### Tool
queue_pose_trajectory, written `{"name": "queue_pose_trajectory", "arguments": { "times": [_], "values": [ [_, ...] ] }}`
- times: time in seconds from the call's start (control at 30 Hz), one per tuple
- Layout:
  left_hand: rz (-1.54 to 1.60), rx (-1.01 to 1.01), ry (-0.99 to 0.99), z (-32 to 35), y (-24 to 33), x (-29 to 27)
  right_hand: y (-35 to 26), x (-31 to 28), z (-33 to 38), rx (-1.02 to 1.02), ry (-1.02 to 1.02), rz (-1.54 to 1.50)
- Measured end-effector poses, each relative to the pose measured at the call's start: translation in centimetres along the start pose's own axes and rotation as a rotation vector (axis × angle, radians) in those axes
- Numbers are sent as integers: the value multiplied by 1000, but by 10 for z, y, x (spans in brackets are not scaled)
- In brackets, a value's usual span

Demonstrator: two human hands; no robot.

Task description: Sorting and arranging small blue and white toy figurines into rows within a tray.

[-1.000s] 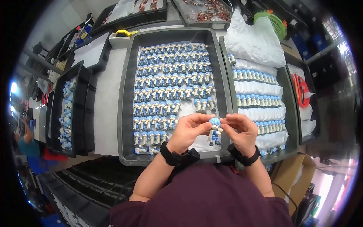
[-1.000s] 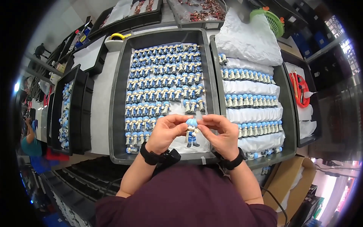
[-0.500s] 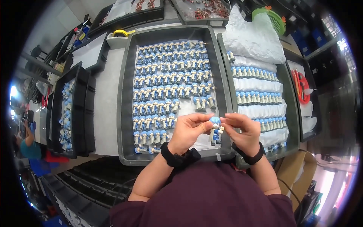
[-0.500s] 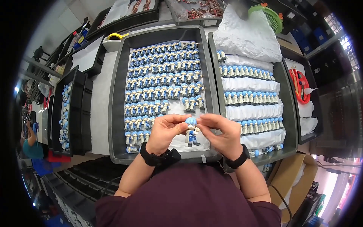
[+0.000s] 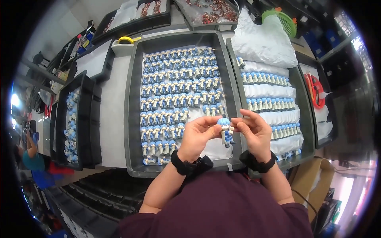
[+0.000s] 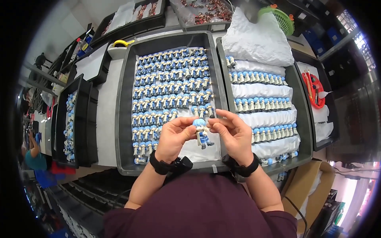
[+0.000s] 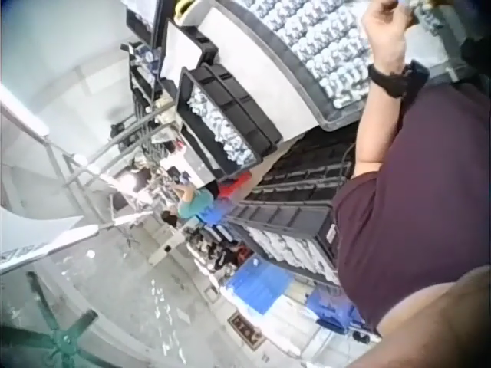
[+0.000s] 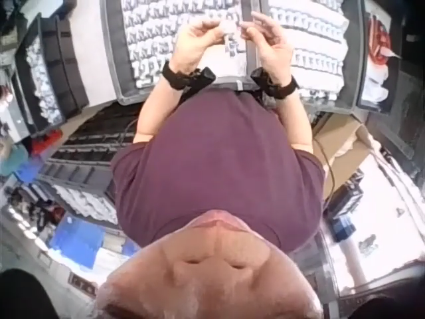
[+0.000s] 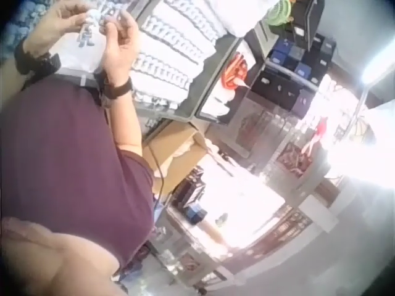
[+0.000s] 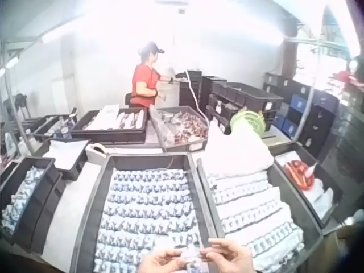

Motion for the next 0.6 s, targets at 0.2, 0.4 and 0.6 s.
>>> {"name": "queue_pose_trajectory", "arguments": {
  "times": [0.2, 0.4, 0.6],
  "values": [
    [82, -15, 2, -6, 1, -7, 7, 2, 15, 464, -184, -262],
    [87, -16, -6, -6, 0, -6, 14, 2, 17, 485, -199, -359],
    [78, -27, 1, -6, 1, -4, 18, 1, 18, 455, -191, -335]
  ]
}}
Point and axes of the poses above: each hand's wrist, its own z-axis away from the middle knuckle, its own x-axis out of the palm, y = z × x, the point moved 2 cm from there along -z, towards the middle knuckle, and after that the axes turned 5 degrees about y, right-handed, at the moved point
